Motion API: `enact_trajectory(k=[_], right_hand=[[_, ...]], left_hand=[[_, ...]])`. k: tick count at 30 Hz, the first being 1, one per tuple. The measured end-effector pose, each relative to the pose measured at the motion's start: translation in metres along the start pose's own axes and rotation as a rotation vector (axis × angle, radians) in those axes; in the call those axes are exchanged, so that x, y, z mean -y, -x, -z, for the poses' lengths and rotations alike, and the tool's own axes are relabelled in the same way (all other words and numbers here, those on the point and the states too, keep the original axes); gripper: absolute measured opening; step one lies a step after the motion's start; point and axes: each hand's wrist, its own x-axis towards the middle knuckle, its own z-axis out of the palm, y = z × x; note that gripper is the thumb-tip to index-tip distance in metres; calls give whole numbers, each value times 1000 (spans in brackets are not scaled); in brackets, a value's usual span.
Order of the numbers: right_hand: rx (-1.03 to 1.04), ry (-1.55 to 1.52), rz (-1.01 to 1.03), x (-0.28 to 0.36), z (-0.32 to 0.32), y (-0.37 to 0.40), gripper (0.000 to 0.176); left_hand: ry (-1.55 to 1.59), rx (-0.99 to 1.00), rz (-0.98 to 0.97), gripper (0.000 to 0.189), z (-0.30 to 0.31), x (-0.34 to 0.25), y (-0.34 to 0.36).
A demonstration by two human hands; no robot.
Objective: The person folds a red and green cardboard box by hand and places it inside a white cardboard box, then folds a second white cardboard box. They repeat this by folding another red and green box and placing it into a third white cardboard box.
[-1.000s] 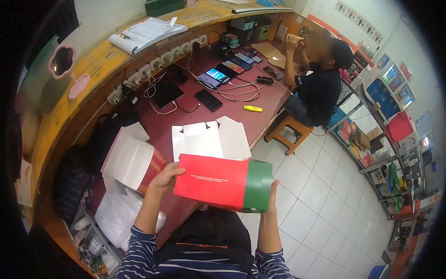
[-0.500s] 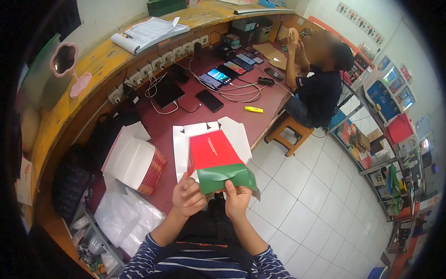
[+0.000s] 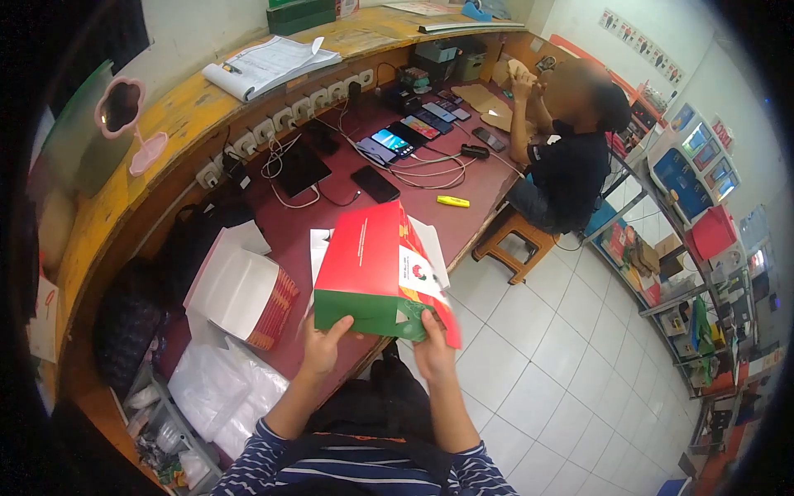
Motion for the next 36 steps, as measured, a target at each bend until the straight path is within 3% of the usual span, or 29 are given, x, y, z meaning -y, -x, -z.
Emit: enact_trajectory(k=[2, 4, 6, 7, 8, 9, 10, 12, 13, 15, 16, 18, 19, 20, 23, 24, 26, 27, 30, 31, 33, 36], right_hand=[[-18, 95, -3, 24, 5, 1, 33], [131, -112, -255, 40, 12, 1, 31], [64, -107, -209, 28, 2, 3, 33], [-50, 173, 49, 13, -1, 5, 32], [-163, 448, 310, -3, -4, 7, 32], [-272, 453, 436, -22, -10, 12, 29], [-393, 259, 485, -37, -21, 13, 19], [-198, -37, 183, -37, -32, 18, 18], [-201, -38, 182, -33, -32, 17, 18], [83, -282, -180, -20, -31, 9, 19], [88, -280, -181, -16, -32, 9, 19], [-46, -174, -27, -13, -35, 10, 19], [-113, -56, 35, -15, -35, 8, 24], [-109, -55, 34, -17, -37, 9, 24], [-110, 210, 313, -23, -38, 13, 39], [-106, 211, 307, -23, -41, 14, 39], [-20, 66, 287, -23, -53, 21, 39], [-23, 0, 234, -30, -55, 24, 40], [-13, -79, 109, -53, -44, 28, 44], [-5, -53, 95, -52, -42, 25, 43], [2, -18, 100, -59, -40, 24, 40], [-47, -65, 54, -82, -45, 30, 37]], left_hand=[[-585, 44, -178, 14, 21, 7, -5], [-736, 3, -259, 9, 20, 9, -4], [-534, -42, -149, 13, 16, 15, -4], [-532, -46, -152, 13, 8, 18, -3], [-333, -74, -151, 12, -6, 21, 0], [-134, -99, -146, 12, -16, 25, 2], [-175, -81, -169, 14, -17, 34, 6], [-204, -67, -233, 14, -31, 33, 11], [-206, -66, -230, 14, -25, 35, 11], [-172, 49, 10, 21, -5, 39, 5], [-171, 47, 6, 21, -4, 31, 4], [773, 38, 172, 30, -4, 13, 1], [886, -90, 246, 37, -1, 11, 0], [886, -89, 243, 37, 0, 12, 1], [142, -185, 91, 25, 4, 19, 7], [143, -192, 88, 25, 3, 22, 10], [-159, -379, -161, 15, -9, 27, 14], [-142, -506, -218, 10, -17, 27, 12], [-96, -573, -139, 8, -23, 17, 11], [-94, -577, -144, 8, -21, 16, 10], [115, -548, 36, 11, -16, 18, 15], [253, -527, 16, 9, 1, 42, 15]])
